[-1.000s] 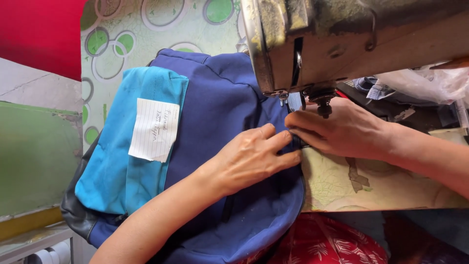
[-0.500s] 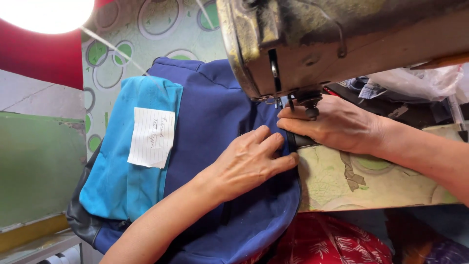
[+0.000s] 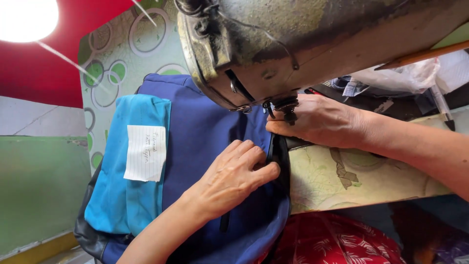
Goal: The person sews a blue backpack using a sewing machine. They align the fabric and guide it through the machine, then turn the backpack over and check the inside of a zippered compartment.
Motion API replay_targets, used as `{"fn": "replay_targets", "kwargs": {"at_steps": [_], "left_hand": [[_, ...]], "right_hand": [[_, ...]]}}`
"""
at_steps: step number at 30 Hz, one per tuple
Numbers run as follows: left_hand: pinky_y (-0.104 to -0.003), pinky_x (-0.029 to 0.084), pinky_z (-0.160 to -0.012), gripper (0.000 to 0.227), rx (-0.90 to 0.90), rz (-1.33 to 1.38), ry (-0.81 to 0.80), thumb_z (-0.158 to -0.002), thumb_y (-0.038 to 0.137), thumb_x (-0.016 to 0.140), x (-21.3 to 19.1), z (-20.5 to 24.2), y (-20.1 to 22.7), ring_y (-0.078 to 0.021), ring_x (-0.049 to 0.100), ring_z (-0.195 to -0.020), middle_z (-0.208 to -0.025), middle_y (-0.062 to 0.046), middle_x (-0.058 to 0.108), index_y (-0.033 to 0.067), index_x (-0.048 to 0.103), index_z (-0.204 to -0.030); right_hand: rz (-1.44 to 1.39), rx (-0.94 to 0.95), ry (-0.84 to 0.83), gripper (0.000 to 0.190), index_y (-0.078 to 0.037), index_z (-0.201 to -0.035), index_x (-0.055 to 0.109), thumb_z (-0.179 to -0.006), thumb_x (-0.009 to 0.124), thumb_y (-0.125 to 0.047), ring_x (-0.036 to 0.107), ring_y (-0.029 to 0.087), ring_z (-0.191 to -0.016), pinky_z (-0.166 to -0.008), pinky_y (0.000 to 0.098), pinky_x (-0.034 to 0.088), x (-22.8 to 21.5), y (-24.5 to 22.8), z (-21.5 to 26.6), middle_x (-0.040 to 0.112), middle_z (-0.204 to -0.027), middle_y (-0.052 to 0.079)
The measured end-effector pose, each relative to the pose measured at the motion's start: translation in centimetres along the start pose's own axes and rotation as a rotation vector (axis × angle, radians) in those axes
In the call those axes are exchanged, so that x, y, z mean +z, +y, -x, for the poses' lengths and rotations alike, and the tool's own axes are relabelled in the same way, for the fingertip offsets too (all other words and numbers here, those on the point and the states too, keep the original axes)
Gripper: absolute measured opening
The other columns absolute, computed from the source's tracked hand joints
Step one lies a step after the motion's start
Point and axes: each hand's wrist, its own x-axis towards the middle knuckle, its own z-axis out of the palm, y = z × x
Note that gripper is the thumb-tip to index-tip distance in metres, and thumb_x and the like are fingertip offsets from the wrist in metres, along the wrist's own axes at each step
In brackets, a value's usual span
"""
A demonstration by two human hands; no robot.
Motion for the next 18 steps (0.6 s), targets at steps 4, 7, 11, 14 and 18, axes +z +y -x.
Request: {"fn": "replay_targets", "kwargs": {"at_steps": [4,7,11,14,18], "left_hand": [[-0.04,0.038,-0.066,0.017,0.021,0.004,-0.016,-0.092,-0.004,0.061,0.2,-0.1,0.1,-0.026,0.043,-0.072,-0.081,-0.007,0.044,0.0115,0.055,-0.094],[-0.04,0.039,-0.067,0.019,0.016,0.046,-0.002,-0.088,-0.006,0.06,0.4,0.1,0.2,-0.0268,0.044,-0.073,-0.083,-0.007,0.047,0.011,0.056,-0.095],[-0.04,0.04,-0.065,0.019,-0.006,0.052,0.049,-0.086,-0.007,0.061,0.6,0.0,0.6,-0.0274,0.045,-0.072,-0.082,-0.006,0.047,0.0108,0.055,-0.091],[-0.039,0.046,-0.069,0.011,-0.049,0.129,0.153,-0.084,0.005,0.062,2.3,0.7,0.4,-0.0278,0.052,-0.074,-0.081,-0.006,0.049,0.0126,0.06,-0.092],[-0.035,0.046,-0.063,0.01,-0.208,0.25,0.308,-0.086,0.018,0.061,3.0,-0.1,0.7,-0.0238,0.055,-0.065,-0.07,-0.001,0.043,0.0158,0.057,-0.077]], "right_hand": [[-0.015,-0.022,-0.013,0.008,-0.009,-0.105,0.054,-0.102,0.053,-0.002,0.05,0.026,-0.076,-0.064,0.0417,0.042,-0.4,0.1,-0.2,0.048,-0.087,0.004],[-0.044,0.013,-0.027,0.006,-0.01,-0.103,0.055,-0.103,0.054,-0.005,0.05,0.025,-0.073,-0.063,0.0413,0.043,-0.4,0.0,-0.3,0.05,-0.086,0.004],[0.061,-0.04,0.036,0.014,-0.009,-0.1,0.056,-0.1,0.053,0.004,0.048,0.024,-0.07,-0.06,0.0388,0.042,-0.2,-0.1,-0.4,0.048,-0.086,0.003],[0.137,-0.021,0.082,0.015,-0.015,-0.101,0.059,-0.102,0.05,-0.003,0.051,0.021,-0.076,-0.066,0.0352,0.045,1.4,0.0,0.5,0.051,-0.091,0.0],[0.326,-0.07,0.115,0.024,-0.014,-0.101,0.058,-0.095,0.042,0.003,0.049,0.021,-0.081,-0.074,0.0323,0.047,1.7,-0.2,0.5,0.047,-0.091,-0.001]]}}
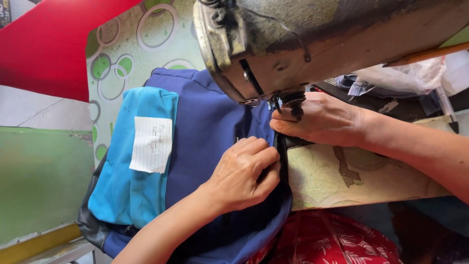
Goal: The person sews a blue backpack using a sewing machine. They align the fabric and guide it through the machine, then turn the backpack over and check the inside of a zippered compartment.
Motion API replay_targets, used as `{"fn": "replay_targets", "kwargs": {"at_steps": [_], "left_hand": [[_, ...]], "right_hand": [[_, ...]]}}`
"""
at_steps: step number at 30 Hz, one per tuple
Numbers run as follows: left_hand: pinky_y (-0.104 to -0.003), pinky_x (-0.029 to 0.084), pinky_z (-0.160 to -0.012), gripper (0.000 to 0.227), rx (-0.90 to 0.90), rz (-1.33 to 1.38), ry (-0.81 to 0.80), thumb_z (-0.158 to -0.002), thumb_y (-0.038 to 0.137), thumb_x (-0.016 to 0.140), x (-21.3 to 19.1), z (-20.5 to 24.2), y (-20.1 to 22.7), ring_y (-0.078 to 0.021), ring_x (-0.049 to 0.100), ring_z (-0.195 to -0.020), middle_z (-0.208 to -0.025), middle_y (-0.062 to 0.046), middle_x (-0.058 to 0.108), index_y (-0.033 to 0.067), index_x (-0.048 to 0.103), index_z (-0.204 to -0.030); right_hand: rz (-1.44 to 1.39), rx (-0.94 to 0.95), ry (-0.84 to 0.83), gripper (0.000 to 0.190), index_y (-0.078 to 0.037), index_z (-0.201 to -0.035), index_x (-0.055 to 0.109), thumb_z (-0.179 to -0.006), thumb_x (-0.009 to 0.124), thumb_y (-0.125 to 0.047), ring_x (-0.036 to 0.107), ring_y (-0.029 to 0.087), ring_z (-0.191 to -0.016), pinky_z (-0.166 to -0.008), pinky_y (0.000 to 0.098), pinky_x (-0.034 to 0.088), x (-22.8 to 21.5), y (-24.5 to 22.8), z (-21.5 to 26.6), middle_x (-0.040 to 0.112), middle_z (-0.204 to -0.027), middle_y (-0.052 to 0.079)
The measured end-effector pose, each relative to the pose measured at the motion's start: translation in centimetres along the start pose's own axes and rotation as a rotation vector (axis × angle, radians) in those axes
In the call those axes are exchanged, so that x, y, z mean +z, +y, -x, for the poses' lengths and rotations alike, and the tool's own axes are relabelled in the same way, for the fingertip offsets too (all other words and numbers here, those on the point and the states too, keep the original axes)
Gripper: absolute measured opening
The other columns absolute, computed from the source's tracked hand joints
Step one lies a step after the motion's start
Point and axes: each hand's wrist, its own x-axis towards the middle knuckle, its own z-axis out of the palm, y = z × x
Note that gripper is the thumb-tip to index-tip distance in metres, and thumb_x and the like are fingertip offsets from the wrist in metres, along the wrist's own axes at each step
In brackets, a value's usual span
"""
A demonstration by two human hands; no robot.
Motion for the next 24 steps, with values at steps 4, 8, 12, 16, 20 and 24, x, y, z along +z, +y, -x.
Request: {"fn": "replay_targets", "kwargs": {"at_steps": [4,8,12,16,20,24], "left_hand": [[-0.035,0.043,-0.06,0.024,-0.059,-0.08,0.088,-0.087,0.021,0.068,1.2,0.2,-0.1,-0.0225,0.053,-0.062,-0.066,0.001,0.038,0.0168,0.05,-0.071],[-0.038,0.043,-0.055,0.028,-0.189,-0.087,0.088,-0.083,0.01,0.071,1.8,0.4,0.1,-0.0285,0.056,-0.057,-0.061,-0.004,0.043,0.0147,0.044,-0.074],[-0.047,0.055,-0.06,0.037,-0.344,-0.345,-0.033,-0.076,0.012,0.072,1.8,0.0,0.8,-0.0357,0.067,-0.062,-0.075,-0.013,0.061,0.0085,0.052,-0.107],[-0.038,0.054,-0.056,0.024,-0.282,-0.555,-0.074,-0.074,0.015,0.069,2.2,0.1,0.4,-0.0284,0.065,-0.063,-0.077,-0.004,0.055,0.0112,0.052,-0.09],[-0.04,0.056,-0.053,0.018,-0.248,-0.544,-0.061,-0.078,-0.002,0.063,3.1,0.1,0.3,-0.0312,0.065,-0.06,-0.085,-0.01,0.053,0.0028,0.053,-0.093],[-0.047,0.054,-0.047,0.027,-0.274,-0.393,0.063,-0.075,0.009,0.064,3.5,0.4,-0.2,-0.0372,0.063,-0.052,-0.088,-0.009,0.046,0.002,0.05,-0.098]], "right_hand": [[-0.02,-0.024,0.027,0.021,-0.015,-0.1,0.059,-0.1,0.042,-0.003,0.052,0.019,-0.079,-0.07,0.0317,0.047,0.4,-0.3,-0.1,0.043,-0.088,-0.003],[-0.037,-0.022,0.075,0.019,-0.014,-0.097,0.059,-0.098,0.044,-0.003,0.052,0.02,-0.077,-0.066,0.032,0.047,0.4,-0.6,-0.4,0.043,-0.084,-0.002],[-0.101,0.013,0.172,0.018,-0.013,-0.104,0.064,-0.102,0.046,-0.01,0.058,0.024,-0.082,-0.067,0.0347,0.05,1.2,-0.6,-0.3,0.049,-0.09,0.001],[-0.124,0.02,0.156,0.02,-0.015,-0.099,0.065,-0.103,0.045,-0.013,0.061,0.025,-0.083,-0.066,0.0343,0.051,0.8,-1.1,-0.2,0.051,-0.09,-0.001],[-0.047,0.051,0.13,0.019,-0.019,-0.098,0.065,-0.104,0.046,-0.018,0.062,0.022,-0.085,-0.068,0.0337,0.052,1.4,-1.2,0.1,0.054,-0.09,-0.004],[-0.066,0.103,0.125,0.018,-0.019,-0.093,0.065,-0.102,0.05,-0.018,0.063,0.022,-0.083,-0.065,0.0339,0.053,0.7,-1.4,-0.4,0.053,-0.086,-0.005]]}}
